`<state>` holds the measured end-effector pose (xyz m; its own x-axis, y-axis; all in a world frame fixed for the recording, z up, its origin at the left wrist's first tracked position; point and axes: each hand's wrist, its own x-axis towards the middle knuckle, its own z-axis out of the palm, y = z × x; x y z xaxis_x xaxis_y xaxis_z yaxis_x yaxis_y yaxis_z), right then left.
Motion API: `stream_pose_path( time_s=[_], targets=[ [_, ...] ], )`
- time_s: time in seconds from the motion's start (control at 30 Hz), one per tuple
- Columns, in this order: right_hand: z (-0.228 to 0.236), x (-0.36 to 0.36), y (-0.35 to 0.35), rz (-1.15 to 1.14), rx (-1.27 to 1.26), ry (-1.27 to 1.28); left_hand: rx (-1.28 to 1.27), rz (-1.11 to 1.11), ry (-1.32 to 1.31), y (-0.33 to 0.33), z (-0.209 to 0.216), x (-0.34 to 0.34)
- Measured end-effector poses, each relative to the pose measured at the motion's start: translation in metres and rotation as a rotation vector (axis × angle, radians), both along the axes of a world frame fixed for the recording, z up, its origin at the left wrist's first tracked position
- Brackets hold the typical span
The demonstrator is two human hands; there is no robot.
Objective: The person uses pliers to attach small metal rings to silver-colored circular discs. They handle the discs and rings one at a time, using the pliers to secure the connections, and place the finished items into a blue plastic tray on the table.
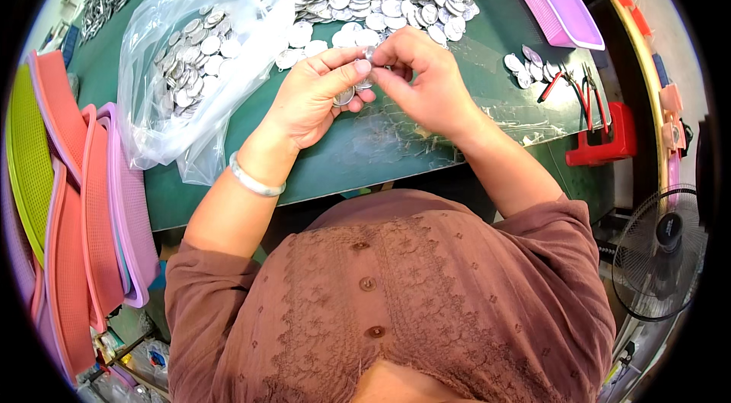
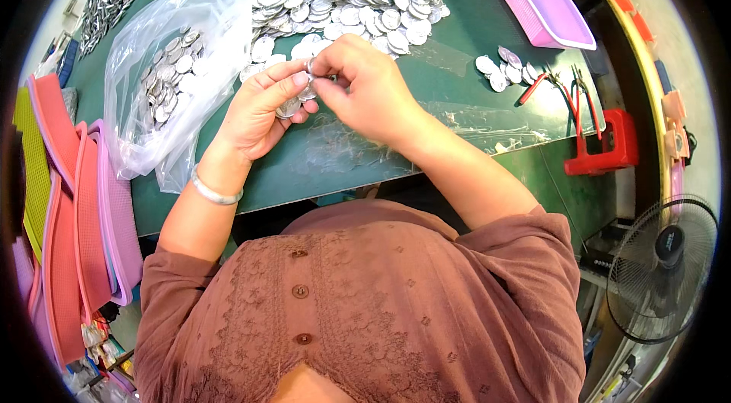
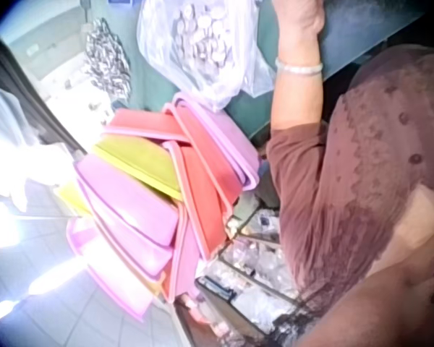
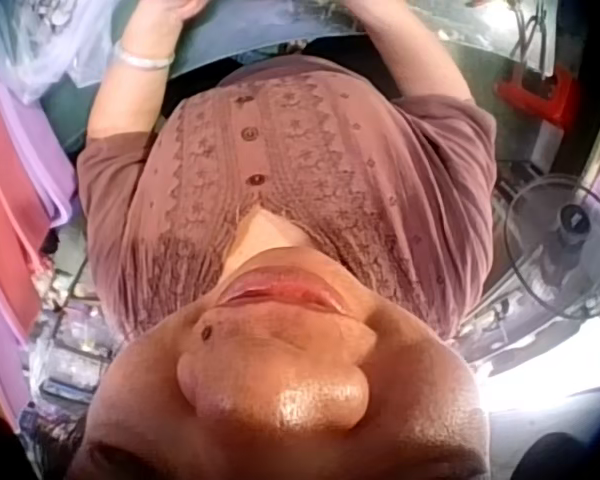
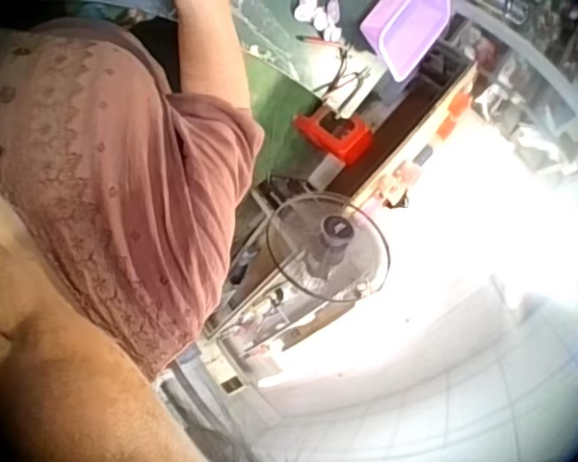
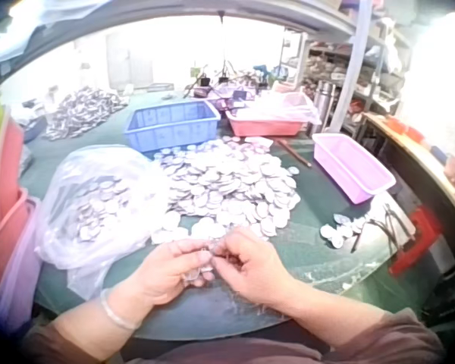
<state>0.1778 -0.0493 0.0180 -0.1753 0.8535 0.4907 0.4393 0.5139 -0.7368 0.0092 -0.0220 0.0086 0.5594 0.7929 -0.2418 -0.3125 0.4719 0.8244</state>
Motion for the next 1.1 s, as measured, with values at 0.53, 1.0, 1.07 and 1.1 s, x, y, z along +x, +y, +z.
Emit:
stream_pose_path(
  time_s=[0.53,1.0,1.07,1.1],
  targets=[
    [0.004,0.015,0.001,0.067,-0.569,0.305,0.089,0.002,0.083,0.001,0.001,-0.002],
    [-0.003,0.015,-0.001,0.104,-0.789,0.714,0.096,-0.008,0.101,0.002,-0.001,-0.002],
    [-0.007,0.015,0.002,0.120,-0.793,0.739,0.088,-0.012,0.095,0.004,0.000,-0.002],
    [-0.009,0.015,0.003,0.126,-0.795,0.753,0.082,-0.015,0.093,0.004,0.001,-0.002]
  ],
)
